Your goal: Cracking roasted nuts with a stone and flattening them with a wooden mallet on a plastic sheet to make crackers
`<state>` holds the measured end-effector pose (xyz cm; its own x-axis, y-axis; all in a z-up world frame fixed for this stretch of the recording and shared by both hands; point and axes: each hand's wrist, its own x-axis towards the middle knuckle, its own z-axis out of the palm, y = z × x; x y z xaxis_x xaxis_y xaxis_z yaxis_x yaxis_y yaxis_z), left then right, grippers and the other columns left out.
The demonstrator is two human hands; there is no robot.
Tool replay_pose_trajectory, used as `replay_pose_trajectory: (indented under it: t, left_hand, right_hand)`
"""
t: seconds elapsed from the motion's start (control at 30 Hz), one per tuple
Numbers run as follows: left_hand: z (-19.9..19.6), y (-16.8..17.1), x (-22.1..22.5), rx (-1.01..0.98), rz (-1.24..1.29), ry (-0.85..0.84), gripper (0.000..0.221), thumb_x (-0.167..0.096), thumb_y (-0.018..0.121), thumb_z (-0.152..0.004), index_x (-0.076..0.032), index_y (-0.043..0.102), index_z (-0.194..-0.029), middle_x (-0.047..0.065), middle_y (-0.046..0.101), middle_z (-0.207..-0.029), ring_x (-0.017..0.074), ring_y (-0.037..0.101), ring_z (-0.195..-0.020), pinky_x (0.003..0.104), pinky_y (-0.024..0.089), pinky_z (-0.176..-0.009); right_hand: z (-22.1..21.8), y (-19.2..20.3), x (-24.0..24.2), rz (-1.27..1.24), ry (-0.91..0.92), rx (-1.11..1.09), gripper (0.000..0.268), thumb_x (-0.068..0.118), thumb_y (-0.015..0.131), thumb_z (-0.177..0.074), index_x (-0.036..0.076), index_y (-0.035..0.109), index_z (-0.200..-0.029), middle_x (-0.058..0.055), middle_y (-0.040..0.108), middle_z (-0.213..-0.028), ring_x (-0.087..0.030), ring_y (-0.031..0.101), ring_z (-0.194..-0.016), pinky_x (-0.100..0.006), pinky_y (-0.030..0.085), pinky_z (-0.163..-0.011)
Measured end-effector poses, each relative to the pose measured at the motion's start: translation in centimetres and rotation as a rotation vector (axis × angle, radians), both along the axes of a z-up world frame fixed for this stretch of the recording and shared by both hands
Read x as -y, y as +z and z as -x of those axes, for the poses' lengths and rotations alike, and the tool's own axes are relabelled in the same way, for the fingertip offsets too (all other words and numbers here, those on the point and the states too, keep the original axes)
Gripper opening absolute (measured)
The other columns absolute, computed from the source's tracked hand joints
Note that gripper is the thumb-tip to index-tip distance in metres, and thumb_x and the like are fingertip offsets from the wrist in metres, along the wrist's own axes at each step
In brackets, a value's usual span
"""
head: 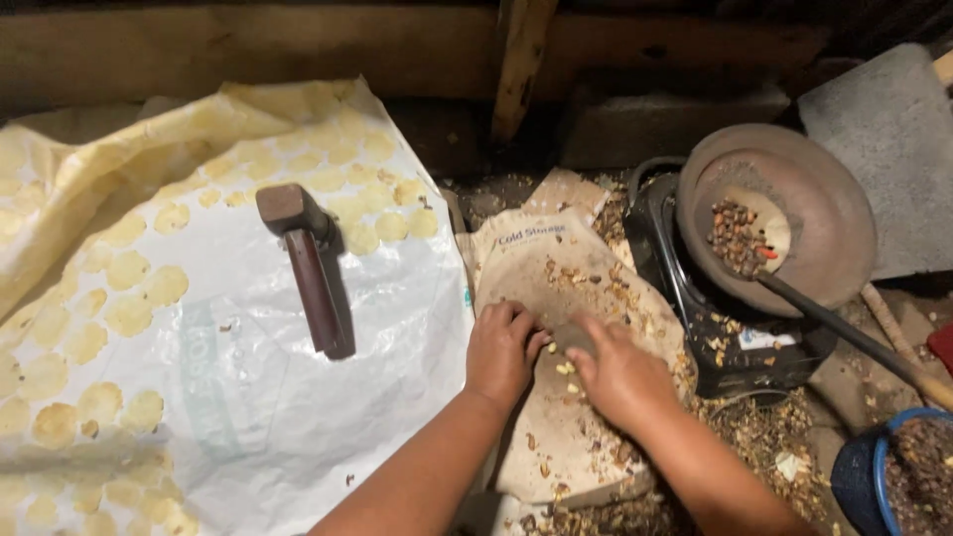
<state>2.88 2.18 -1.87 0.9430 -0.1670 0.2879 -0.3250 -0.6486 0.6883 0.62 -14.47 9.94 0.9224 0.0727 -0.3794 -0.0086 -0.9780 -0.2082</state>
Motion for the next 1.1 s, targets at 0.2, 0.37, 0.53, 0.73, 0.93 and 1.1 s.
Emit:
replay_pose_trajectory:
  t: [0.2,0.37,0.53,0.73,0.93,1.1]
  left_hand:
    - [2.5,2.7,-1.0,-0.016,-0.162,0.052,0.047,-0.034,0.075,-0.088,-0.011,0.059,-0.126,0.014,0.057,-0.119,0.0365,0.055,-0.116,0.047,0.047,-0.095]
    - [2.4,2.0,-2.2,-0.018,-0.1,-0.001,0.025,-0.02,0.065,-0.098,-0.013,0.066,-0.122,0.009,0.06,-0.11,0.031,0.057,-0.115,0.038,0.049,-0.096]
    - [1.9,2.7,-2.4,0.045,-0.019,-0.013,0.017,-0.015,0.066,-0.098,-0.01,0.071,-0.114,0.01,0.064,-0.11,0.0308,0.059,-0.116,0.036,0.05,-0.099]
    - [1.1,0.8,-1.5,0.011,0.043,-0.021,0.013,-0.021,0.07,-0.095,-0.012,0.074,-0.103,0.007,0.065,-0.11,0.0281,0.06,-0.116,0.036,0.051,-0.101]
    - [0.7,0.3,0.2,-0.007,-0.077,-0.011,0.024,-0.035,0.078,-0.085,-0.026,0.073,-0.107,0.001,0.061,-0.104,0.0264,0.058,-0.107,0.041,0.048,-0.091]
    - [2.3,2.2,-1.3,-0.038,-0.099,0.01,0.042,-0.017,0.068,-0.094,-0.01,0.06,-0.135,0.015,0.059,-0.119,0.0363,0.056,-0.116,0.044,0.047,-0.097]
  right_hand:
    - [0.1,0.4,-1.6,-0.131,0.039,0.161,0.042,0.043,0.047,-0.102,0.026,0.053,-0.14,-0.018,0.059,-0.119,-0.049,0.072,-0.093,-0.056,0.061,-0.078]
    - [-1.1,-1.1,-0.2,-0.137,-0.029,0.126,0.05,0.042,0.05,-0.099,0.027,0.043,-0.147,-0.019,0.059,-0.119,-0.051,0.068,-0.1,-0.06,0.056,-0.086]
    - [-2.5,-1.2,-0.6,-0.175,-0.102,-0.005,0.05,0.042,0.052,-0.099,0.029,0.043,-0.146,-0.02,0.063,-0.122,-0.047,0.067,-0.111,-0.058,0.055,-0.094]
    - [-1.3,-0.9,-0.1,-0.092,-0.057,-0.094,0.052,0.042,0.05,-0.098,0.032,0.039,-0.148,-0.021,0.062,-0.125,-0.047,0.067,-0.11,-0.059,0.054,-0.094]
    - [-0.9,2.2,-1.1,-0.123,-0.184,-0.084,0.051,0.039,0.047,-0.1,0.029,0.04,-0.15,-0.023,0.063,-0.128,-0.044,0.068,-0.114,-0.056,0.054,-0.095]
    - [-0.2,1.3,-2.8,-0.027,0.1,-0.005,0.047,0.044,0.04,-0.105,0.027,0.044,-0.148,-0.021,0.059,-0.128,-0.042,0.073,-0.095,-0.056,0.061,-0.082]
